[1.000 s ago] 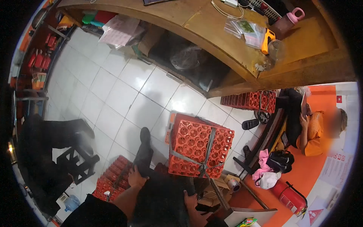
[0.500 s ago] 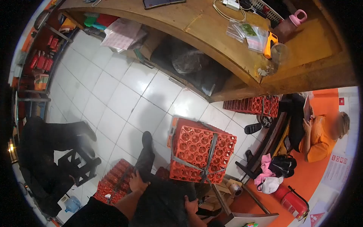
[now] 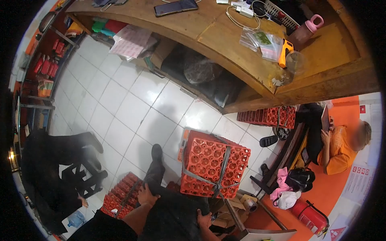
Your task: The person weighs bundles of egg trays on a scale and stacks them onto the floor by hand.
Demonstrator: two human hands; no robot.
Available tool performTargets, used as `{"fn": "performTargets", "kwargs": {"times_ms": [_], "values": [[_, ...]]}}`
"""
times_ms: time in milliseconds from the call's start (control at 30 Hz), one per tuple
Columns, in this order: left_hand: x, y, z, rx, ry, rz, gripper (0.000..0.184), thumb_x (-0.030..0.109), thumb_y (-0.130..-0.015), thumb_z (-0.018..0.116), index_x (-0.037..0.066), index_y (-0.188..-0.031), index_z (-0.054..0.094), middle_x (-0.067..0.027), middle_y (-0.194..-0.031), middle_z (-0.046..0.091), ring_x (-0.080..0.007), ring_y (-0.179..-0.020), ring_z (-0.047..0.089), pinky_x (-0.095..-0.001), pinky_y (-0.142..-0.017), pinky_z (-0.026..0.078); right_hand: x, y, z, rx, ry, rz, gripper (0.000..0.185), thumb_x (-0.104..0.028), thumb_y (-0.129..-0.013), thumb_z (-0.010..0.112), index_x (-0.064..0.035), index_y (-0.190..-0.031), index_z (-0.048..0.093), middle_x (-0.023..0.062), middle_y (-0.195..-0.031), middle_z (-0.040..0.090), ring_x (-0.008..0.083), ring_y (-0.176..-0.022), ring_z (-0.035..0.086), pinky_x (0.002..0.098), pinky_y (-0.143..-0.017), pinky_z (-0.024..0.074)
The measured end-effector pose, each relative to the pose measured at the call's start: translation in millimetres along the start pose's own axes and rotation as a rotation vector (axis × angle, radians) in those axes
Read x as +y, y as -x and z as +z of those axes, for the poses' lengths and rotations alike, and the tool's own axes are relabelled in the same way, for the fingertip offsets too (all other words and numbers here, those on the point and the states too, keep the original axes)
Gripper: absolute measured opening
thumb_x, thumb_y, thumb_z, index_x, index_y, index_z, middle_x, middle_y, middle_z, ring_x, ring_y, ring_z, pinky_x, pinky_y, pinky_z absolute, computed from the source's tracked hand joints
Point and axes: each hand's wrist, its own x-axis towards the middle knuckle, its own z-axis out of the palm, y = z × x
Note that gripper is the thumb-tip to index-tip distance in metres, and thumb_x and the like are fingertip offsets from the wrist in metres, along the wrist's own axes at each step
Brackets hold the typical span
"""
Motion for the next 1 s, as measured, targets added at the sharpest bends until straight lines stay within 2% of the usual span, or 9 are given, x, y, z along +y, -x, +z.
{"fn": "performTargets", "kwargs": {"times_ms": [333, 633, 1000], "values": [[1, 3, 5, 0.053, 0.002, 0.019, 0.105, 0.055, -0.065, 0.081, 0.013, -0.147, 0.031, -0.0171, -0.142, 0.041, -0.0348, -0.122, 0.049, -0.0474, -0.094, 0.046, 8, -14, 1, -0.059, -0.058, -0.010, 0.096, -0.067, -0.073, 0.064, -0.0017, -0.138, 0.036, 0.0229, -0.126, 0.056, 0.0389, -0.119, 0.054, 0.0474, -0.100, 0.0412], [3, 1, 7, 0.047, 0.001, 0.019, 0.105, 0.055, -0.065, 0.081, 0.013, -0.147, 0.031, -0.0168, -0.142, 0.041, -0.0345, -0.123, 0.049, -0.0456, -0.096, 0.046, 5, -9, -3, -0.029, -0.035, 0.001, 0.092, -0.063, -0.074, 0.065, -0.0003, -0.136, 0.038, 0.0240, -0.127, 0.055, 0.0395, -0.120, 0.053, 0.0465, -0.101, 0.0399], [2, 0, 13, 0.106, -0.019, 0.046, 0.107, 0.057, -0.062, 0.081, 0.012, -0.146, 0.032, -0.0175, -0.138, 0.044, -0.0354, -0.121, 0.050, -0.0462, -0.094, 0.046, 12, -17, 7, -0.018, -0.032, 0.020, 0.091, -0.065, -0.074, 0.065, -0.0016, -0.134, 0.039, 0.0212, -0.127, 0.055, 0.0374, -0.118, 0.054, 0.0466, -0.101, 0.0403]]}}
